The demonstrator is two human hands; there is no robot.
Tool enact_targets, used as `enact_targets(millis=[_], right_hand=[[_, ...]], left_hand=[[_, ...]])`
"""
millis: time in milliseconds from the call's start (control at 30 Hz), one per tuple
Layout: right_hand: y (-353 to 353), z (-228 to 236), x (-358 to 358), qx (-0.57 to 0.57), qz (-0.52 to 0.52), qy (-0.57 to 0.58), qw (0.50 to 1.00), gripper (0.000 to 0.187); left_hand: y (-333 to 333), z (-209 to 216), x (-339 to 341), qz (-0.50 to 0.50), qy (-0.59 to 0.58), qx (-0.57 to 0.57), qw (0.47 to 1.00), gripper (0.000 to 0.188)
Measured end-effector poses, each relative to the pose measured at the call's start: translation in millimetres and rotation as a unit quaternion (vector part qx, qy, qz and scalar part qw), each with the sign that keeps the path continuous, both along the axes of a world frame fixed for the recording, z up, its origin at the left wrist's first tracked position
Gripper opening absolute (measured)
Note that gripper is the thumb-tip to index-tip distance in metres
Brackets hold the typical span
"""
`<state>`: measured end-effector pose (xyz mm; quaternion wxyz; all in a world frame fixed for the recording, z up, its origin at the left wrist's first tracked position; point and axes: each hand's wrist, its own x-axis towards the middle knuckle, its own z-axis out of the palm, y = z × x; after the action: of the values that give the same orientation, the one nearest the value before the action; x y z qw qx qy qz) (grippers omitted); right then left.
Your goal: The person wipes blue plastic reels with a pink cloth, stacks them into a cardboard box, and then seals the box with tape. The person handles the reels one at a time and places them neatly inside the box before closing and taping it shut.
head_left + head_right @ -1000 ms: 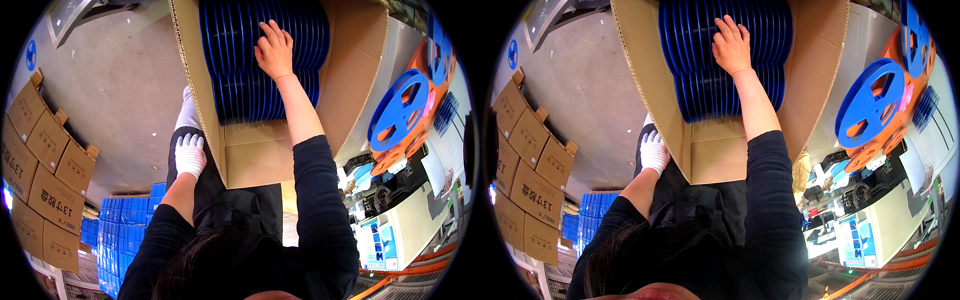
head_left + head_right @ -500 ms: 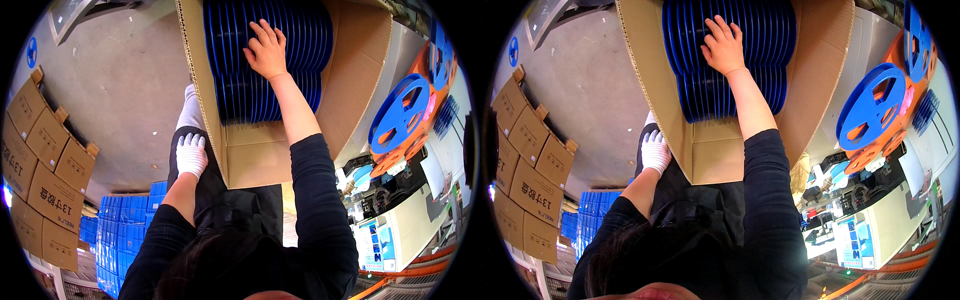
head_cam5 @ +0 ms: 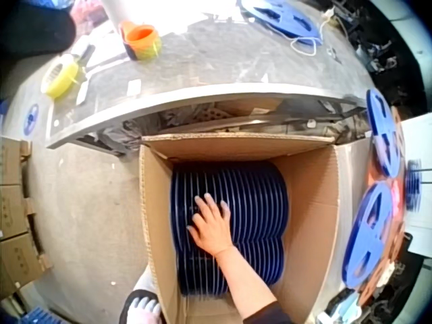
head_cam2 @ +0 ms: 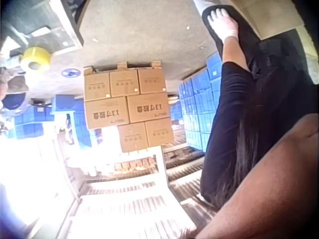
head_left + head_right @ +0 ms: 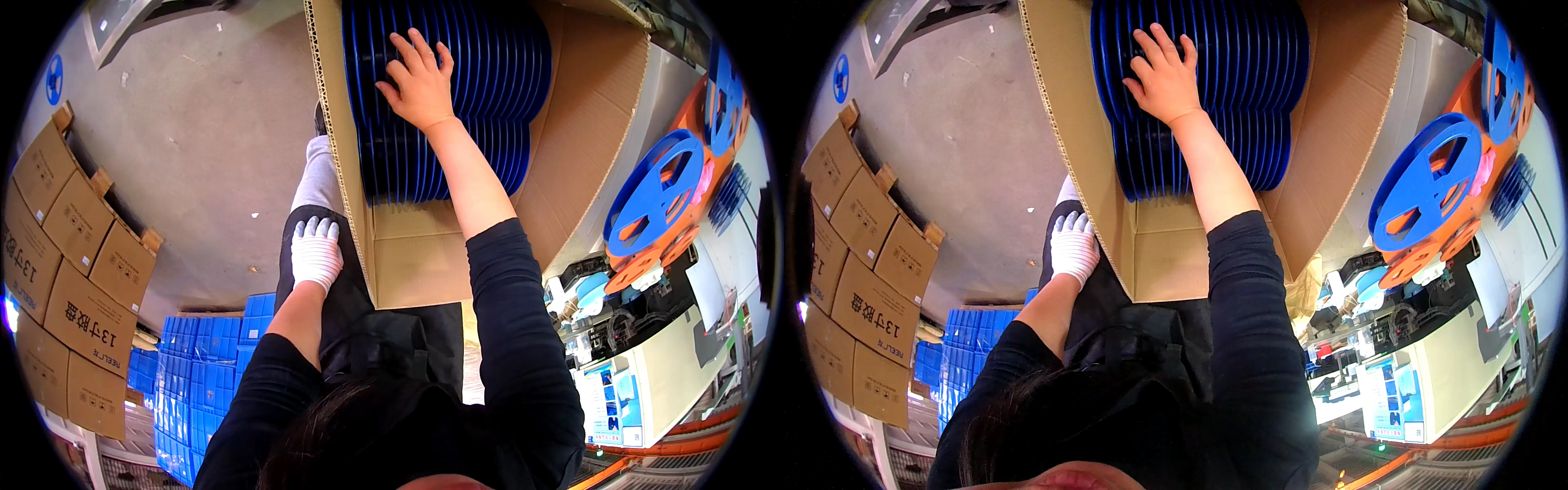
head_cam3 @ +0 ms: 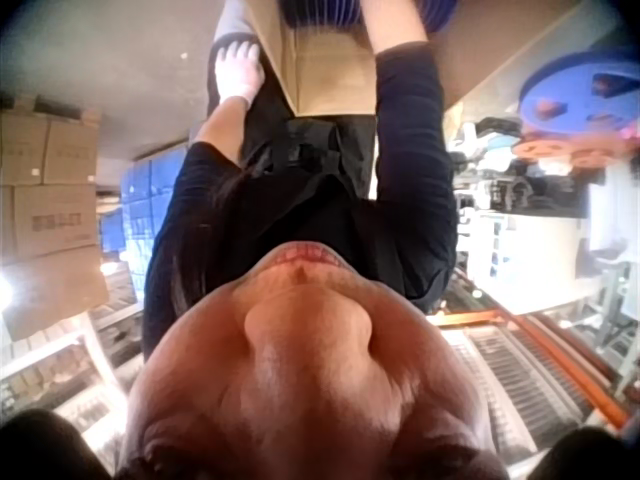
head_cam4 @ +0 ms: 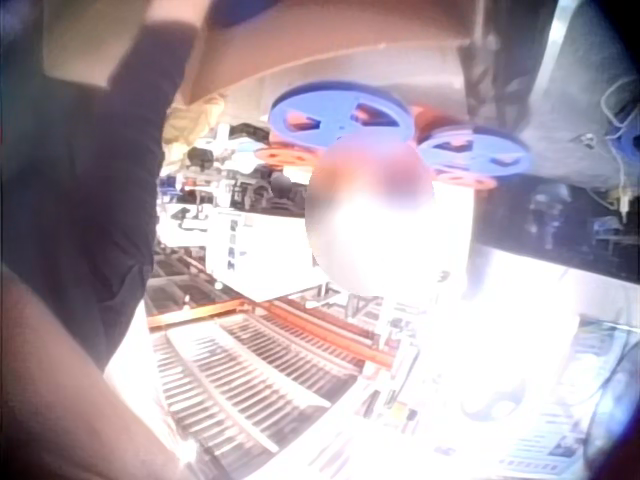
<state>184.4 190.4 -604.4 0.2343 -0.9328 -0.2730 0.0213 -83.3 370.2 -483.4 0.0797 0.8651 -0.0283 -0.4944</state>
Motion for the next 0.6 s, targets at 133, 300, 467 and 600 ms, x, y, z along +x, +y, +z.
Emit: enact_targets(millis=[133, 300, 467, 600], right_hand=[[7, -5, 0, -0.011, 0.018, -0.005, 1.0, 0.018], [11, -3, 0, -0.004, 0.083, -0.009, 0.997, 0.02], [16, -3, -1, 0.003, 0.041, 0.012, 0.999, 0.015], [34, 8, -7, -0.023, -0.008, 0.046, 0.999, 0.021]], left_hand=[[0, 1, 5, -0.006, 0.013, 0.004, 1.0, 0.044], [2, 0, -2, 0.001, -0.04, -0.01, 0.999, 0.042], [2, 2, -1, 0.007, -0.028, -0.008, 1.0, 0.041], [3, 2, -1, 0.007, -0.042, -0.007, 0.999, 0.04]])
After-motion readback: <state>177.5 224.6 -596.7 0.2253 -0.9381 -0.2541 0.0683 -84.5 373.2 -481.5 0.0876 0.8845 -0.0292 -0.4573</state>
